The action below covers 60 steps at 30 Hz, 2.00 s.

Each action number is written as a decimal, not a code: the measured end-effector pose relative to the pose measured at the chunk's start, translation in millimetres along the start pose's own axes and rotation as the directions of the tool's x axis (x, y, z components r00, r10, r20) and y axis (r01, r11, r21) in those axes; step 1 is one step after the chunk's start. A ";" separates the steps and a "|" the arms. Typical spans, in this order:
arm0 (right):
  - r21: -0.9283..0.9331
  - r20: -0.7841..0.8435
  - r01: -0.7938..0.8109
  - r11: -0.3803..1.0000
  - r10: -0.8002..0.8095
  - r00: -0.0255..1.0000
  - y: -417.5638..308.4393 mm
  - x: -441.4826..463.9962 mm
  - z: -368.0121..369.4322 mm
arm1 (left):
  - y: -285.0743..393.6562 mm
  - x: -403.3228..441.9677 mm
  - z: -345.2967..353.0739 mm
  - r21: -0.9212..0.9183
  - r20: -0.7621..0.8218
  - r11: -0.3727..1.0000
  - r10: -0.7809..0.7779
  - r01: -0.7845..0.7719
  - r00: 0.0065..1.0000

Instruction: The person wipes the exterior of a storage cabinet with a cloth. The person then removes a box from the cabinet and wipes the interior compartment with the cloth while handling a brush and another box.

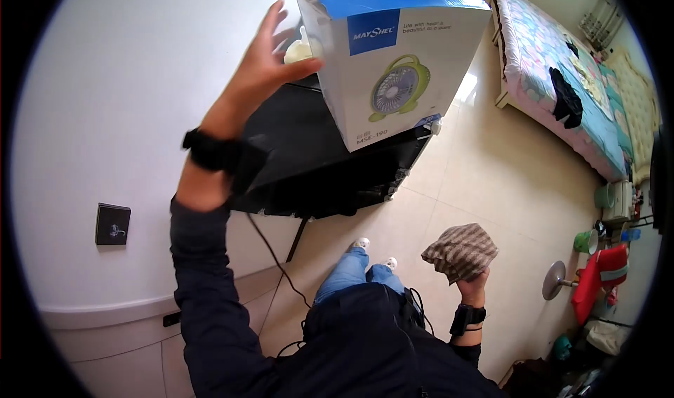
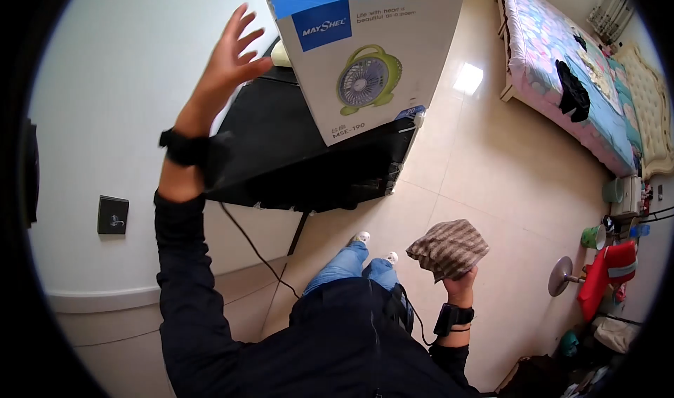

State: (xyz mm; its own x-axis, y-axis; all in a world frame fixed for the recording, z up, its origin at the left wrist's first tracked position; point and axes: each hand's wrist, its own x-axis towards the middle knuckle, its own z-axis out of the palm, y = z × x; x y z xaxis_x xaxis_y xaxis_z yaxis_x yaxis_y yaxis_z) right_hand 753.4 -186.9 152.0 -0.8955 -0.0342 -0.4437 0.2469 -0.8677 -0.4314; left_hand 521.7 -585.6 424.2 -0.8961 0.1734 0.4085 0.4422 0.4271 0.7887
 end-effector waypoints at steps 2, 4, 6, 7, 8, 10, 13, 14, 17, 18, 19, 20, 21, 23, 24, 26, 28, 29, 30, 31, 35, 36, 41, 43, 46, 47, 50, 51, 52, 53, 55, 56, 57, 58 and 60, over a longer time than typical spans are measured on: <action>0.002 -0.023 0.017 1.000 -0.017 1.000 0.7 1.4 0.1 | 7.2 12.9 21.4 -0.066 0.031 0.993 0.096 -0.093 0.995; 0.035 -0.042 0.032 0.999 -0.030 0.999 1.6 2.9 4.1 | -19.6 28.0 27.9 0.016 0.016 0.981 0.193 -0.193 0.981; 0.031 -0.028 0.060 0.998 -0.059 0.998 3.1 -0.2 8.6 | -23.3 35.2 34.2 0.043 -0.102 0.971 0.240 -0.236 0.965; 0.023 -0.012 0.072 0.997 -0.072 0.997 4.1 -0.6 9.2 | -31.6 39.8 33.5 0.056 -0.158 0.981 0.192 -0.185 0.969; 0.015 0.008 0.087 0.996 -0.087 0.996 3.4 0.4 11.4 | -33.9 42.1 35.3 -0.180 -0.151 0.972 0.122 -0.148 0.981; 0.037 -0.007 0.111 0.993 -0.111 0.994 2.5 -2.2 19.3 | -45.2 45.8 25.4 -0.188 -0.182 0.975 0.085 -0.119 0.980; 0.077 -0.033 0.129 0.989 -0.127 0.991 4.9 -8.4 25.3 | -56.6 44.6 11.7 -0.135 -0.133 0.990 0.030 -0.048 0.991; 0.090 -0.039 0.127 0.988 -0.124 0.992 5.7 -9.0 24.6 | -61.6 46.5 8.3 -0.135 -0.128 0.989 0.047 -0.065 0.991; 0.113 -0.031 0.146 0.983 -0.143 0.989 8.3 -8.6 14.1 | -79.0 54.1 5.9 -0.173 -0.018 0.972 0.158 -0.159 0.987; 0.144 -0.029 0.145 0.979 -0.142 0.989 8.8 -7.9 16.5 | -77.7 55.4 8.8 -0.229 -0.009 0.960 0.163 -0.161 0.987; 0.154 -0.052 0.150 0.977 -0.143 0.988 9.0 -9.1 20.0 | -74.4 54.9 11.7 -0.272 -0.005 0.950 0.160 -0.155 0.987; 0.163 -0.043 0.160 0.974 -0.155 0.987 10.6 -10.2 18.3 | -71.7 54.2 13.2 -0.314 0.001 0.938 0.155 -0.147 0.988; 0.141 -0.041 0.164 0.976 -0.159 0.986 11.4 -10.7 18.5 | -71.4 57.6 13.2 -0.255 -0.012 0.943 0.218 -0.214 0.976; 0.089 -0.020 0.171 0.981 -0.170 0.985 11.3 -11.3 23.6 | -66.7 57.7 14.5 -0.250 0.003 0.937 0.253 -0.244 0.967; 0.092 -0.011 0.181 0.979 -0.180 0.984 10.7 -11.2 28.3 | -64.1 61.1 12.6 -0.200 0.016 0.940 0.284 -0.275 0.959; 0.062 -0.022 0.181 0.982 -0.180 0.983 9.8 -10.4 32.9 | -57.2 60.3 8.6 -0.069 0.012 0.960 0.273 -0.272 0.962; 0.108 0.005 0.161 0.981 -0.163 0.987 8.8 -7.4 33.4 | -41.7 59.4 9.6 0.057 0.010 0.969 0.241 -0.242 0.970; 0.101 0.005 0.151 0.983 -0.152 0.988 8.0 -7.8 34.9 | -33.1 57.8 13.7 0.119 0.014 0.947 0.298 -0.297 0.955; 0.092 0.003 0.135 0.986 -0.136 0.991 7.7 -8.5 36.7 | -27.5 54.9 17.9 0.182 0.022 0.920 0.348 -0.346 0.937; 0.098 -0.007 0.118 0.988 -0.118 0.993 7.1 -7.9 39.8 | -25.9 52.9 21.1 0.139 -0.027 0.926 0.357 -0.350 0.934; 0.031 -0.010 0.120 0.992 -0.120 0.993 4.7 -6.4 48.3 | -6.5 36.5 19.4 0.344 -0.056 0.858 0.423 -0.380 0.905; 0.038 -0.024 0.108 0.993 -0.107 0.994 4.2 -7.8 51.8 | -2.0 34.8 16.8 0.352 -0.058 0.842 0.457 -0.410 0.888; -0.015 0.031 0.071 0.997 -0.070 0.997 1.8 -2.6 46.0 | 6.5 50.1 -6.3 0.409 0.128 0.790 0.445 -0.456 0.886; 0.012 0.035 0.054 0.998 -0.055 0.998 0.3 -2.2 58.2 | 14.5 48.6 -3.4 0.319 0.106 0.831 0.447 -0.456 0.888; 0.041 0.050 0.027 0.999 -0.029 0.998 -2.5 -13.4 73.3 | 22.1 39.4 -3.2 0.343 0.063 0.829 0.449 -0.441 0.892; 0.034 0.055 0.024 0.999 -0.026 0.998 -4.0 -15.8 74.6 | 18.2 36.8 -1.2 0.293 -0.017 0.875 0.408 -0.385 0.913; 0.001 0.069 0.017 1.000 -0.017 0.997 -5.7 -8.9 64.7 | 13.3 39.6 -1.7 0.649 0.081 0.677 0.394 -0.348 0.916; -0.026 0.082 0.014 1.000 -0.012 0.997 -6.1 -8.0 62.2 | 9.2 40.9 -5.3 0.649 0.083 0.678 0.387 -0.345 0.918; -0.024 0.076 0.009 1.000 -0.007 0.997 -5.5 -9.0 66.9 | 6.0 45.6 -13.7 0.793 0.114 0.502 0.436 -0.346 0.893; -0.040 0.079 0.003 0.999 0.000 0.997 -6.8 -10.3 69.5 | 1.6 46.4 -16.2 0.897 0.156 0.299 0.474 -0.325 0.867; -0.047 0.081 -0.003 0.999 0.007 0.997 -6.0 -6.9 71.8 | 14.4 33.7 -2.7 0.680 0.096 0.655 0.367 -0.330 0.925; -0.045 0.080 -0.004 0.999 0.008 0.997 -6.8 -6.1 74.3 | 23.6 26.5 3.5 0.353 0.081 0.900 0.244 -0.257 0.966; -0.002 0.097 -0.026 1.000 0.026 0.995 -8.4 -6.8 79.3 | 30.4 22.6 5.2 0.298 0.097 0.925 0.217 -0.236 0.971; 0.042 0.116 -0.045 0.998 0.040 0.992 -9.8 -8.5 84.6 | 36.6 18.8 6.9 0.301 0.100 0.923 0.221 -0.241 0.970; 0.013 0.170 -0.048 0.999 0.045 0.984 -10.6 -10.5 96.5 | 51.7 8.1 11.6 0.290 0.121 0.906 0.285 -0.309 0.951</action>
State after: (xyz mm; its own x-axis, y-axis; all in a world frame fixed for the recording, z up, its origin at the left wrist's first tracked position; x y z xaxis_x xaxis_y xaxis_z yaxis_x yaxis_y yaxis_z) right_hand 724.5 -225.2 237.1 -0.9335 -0.1568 -0.3225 0.2844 -0.8714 -0.3997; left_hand 536.9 -551.8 462.9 -0.7304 0.3943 0.5577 0.6663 0.5909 0.4549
